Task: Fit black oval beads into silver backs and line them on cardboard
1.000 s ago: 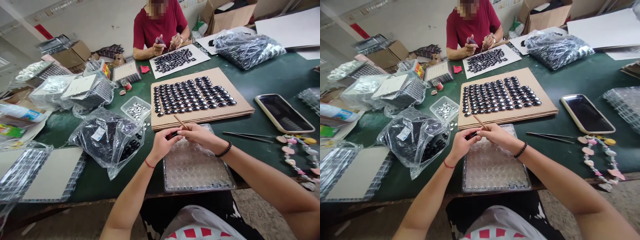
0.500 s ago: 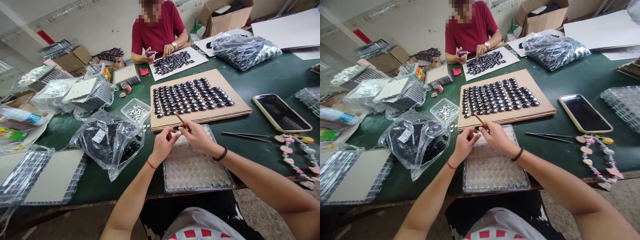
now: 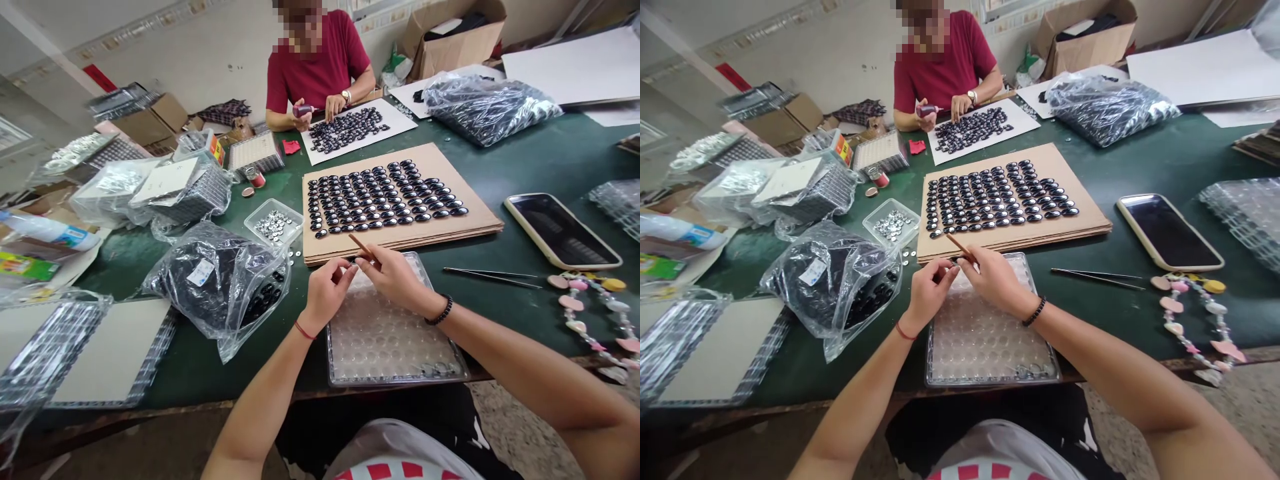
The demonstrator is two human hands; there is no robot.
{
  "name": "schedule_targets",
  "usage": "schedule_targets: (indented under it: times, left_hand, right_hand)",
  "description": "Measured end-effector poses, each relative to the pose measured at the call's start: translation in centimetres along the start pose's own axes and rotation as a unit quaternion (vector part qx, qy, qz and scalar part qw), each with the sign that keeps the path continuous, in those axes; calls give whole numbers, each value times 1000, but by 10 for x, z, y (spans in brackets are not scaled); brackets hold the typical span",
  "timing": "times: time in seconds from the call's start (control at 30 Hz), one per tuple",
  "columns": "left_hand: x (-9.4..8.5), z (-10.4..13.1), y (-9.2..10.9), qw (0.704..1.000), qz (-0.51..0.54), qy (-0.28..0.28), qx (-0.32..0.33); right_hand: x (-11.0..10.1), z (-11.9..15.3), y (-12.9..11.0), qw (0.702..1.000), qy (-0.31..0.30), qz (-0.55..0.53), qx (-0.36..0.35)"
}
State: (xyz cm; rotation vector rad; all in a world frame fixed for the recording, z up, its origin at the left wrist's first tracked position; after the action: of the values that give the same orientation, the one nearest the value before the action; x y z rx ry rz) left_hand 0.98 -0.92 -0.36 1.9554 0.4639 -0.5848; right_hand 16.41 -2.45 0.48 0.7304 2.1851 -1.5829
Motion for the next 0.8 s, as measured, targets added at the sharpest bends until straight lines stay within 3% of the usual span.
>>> schedule_targets:
  times: [0.4, 0.8]
  left_hand:
    - [-2, -1, -1, 996, -3, 90, -24]
    - [0, -1, -2, 998, 15, 56, -21]
  right_hand:
    - [2, 0, 1, 999, -1, -45, 27]
    - [1, -2, 2, 998, -4, -57, 38]
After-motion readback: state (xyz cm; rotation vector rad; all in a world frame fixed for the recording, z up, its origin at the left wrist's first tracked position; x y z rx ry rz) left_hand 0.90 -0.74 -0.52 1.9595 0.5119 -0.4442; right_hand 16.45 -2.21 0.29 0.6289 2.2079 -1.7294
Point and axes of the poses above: each hand's wrist, its own z-axis away from the middle knuckle, its own x-axis out of the palm, y = z × x, the point moved 1 cm from there along -z, towards the middle knuckle, and after that the axes turned 8 degrees about y, right-handed, at the moved point
